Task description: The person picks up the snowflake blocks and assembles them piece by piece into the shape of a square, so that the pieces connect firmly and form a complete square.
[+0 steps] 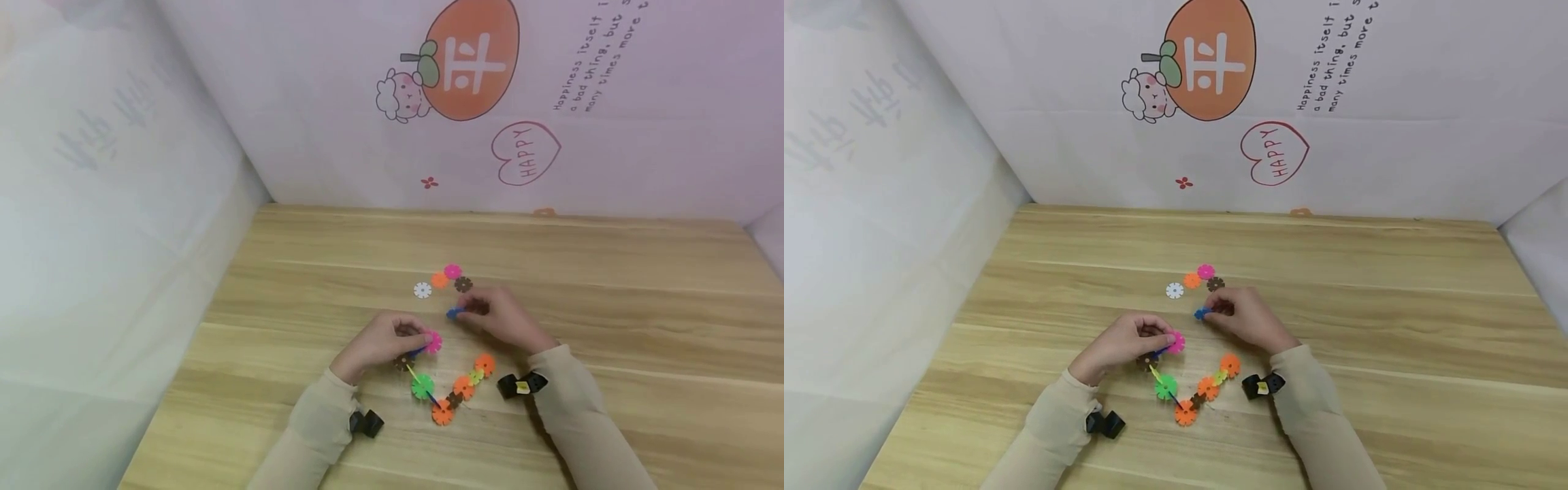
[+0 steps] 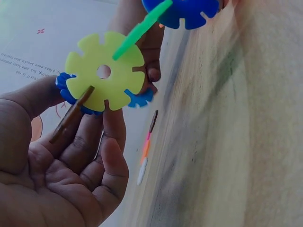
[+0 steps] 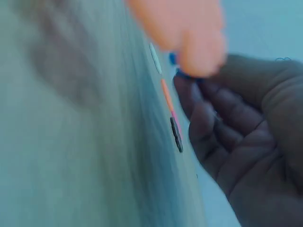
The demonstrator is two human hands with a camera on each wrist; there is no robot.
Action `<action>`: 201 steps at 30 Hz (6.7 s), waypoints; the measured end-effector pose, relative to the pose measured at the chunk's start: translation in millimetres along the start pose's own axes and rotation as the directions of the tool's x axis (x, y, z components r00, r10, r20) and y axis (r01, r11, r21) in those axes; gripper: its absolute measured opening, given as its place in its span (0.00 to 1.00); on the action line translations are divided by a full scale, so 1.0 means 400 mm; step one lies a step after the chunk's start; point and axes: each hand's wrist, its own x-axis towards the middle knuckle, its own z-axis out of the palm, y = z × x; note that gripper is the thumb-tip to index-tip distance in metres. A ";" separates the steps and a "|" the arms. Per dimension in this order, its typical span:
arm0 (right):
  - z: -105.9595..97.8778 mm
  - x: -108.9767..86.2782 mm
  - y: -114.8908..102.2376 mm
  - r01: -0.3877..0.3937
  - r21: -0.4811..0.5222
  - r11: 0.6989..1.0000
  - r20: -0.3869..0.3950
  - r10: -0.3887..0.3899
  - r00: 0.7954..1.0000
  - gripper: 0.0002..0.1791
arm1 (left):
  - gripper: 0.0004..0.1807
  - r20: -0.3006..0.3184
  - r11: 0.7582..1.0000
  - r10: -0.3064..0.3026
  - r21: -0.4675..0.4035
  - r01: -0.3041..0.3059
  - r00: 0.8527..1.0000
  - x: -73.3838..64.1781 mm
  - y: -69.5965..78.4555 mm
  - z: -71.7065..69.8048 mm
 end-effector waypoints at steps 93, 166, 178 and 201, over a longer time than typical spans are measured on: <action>0.000 -0.052 -0.093 0.425 0.125 0.896 -0.023 -0.426 0.904 0.13 | 0.08 -0.003 0.996 -0.062 -0.065 0.062 0.998 -0.006 0.011 0.003; -0.018 0.065 0.001 -0.121 -0.218 0.968 -0.161 0.087 0.983 0.17 | 0.20 0.055 0.998 -0.003 -0.058 0.006 0.998 0.001 0.004 -0.002; -0.021 0.021 -0.007 -0.096 -0.135 0.986 -0.097 0.083 0.992 0.10 | 0.20 0.040 1.000 0.000 -0.028 0.002 0.999 -0.003 0.013 -0.012; -0.034 -0.056 -0.076 -0.187 0.241 0.952 0.020 0.188 0.982 0.10 | 0.17 0.048 1.000 -0.008 -0.002 0.008 0.999 -0.004 0.008 0.004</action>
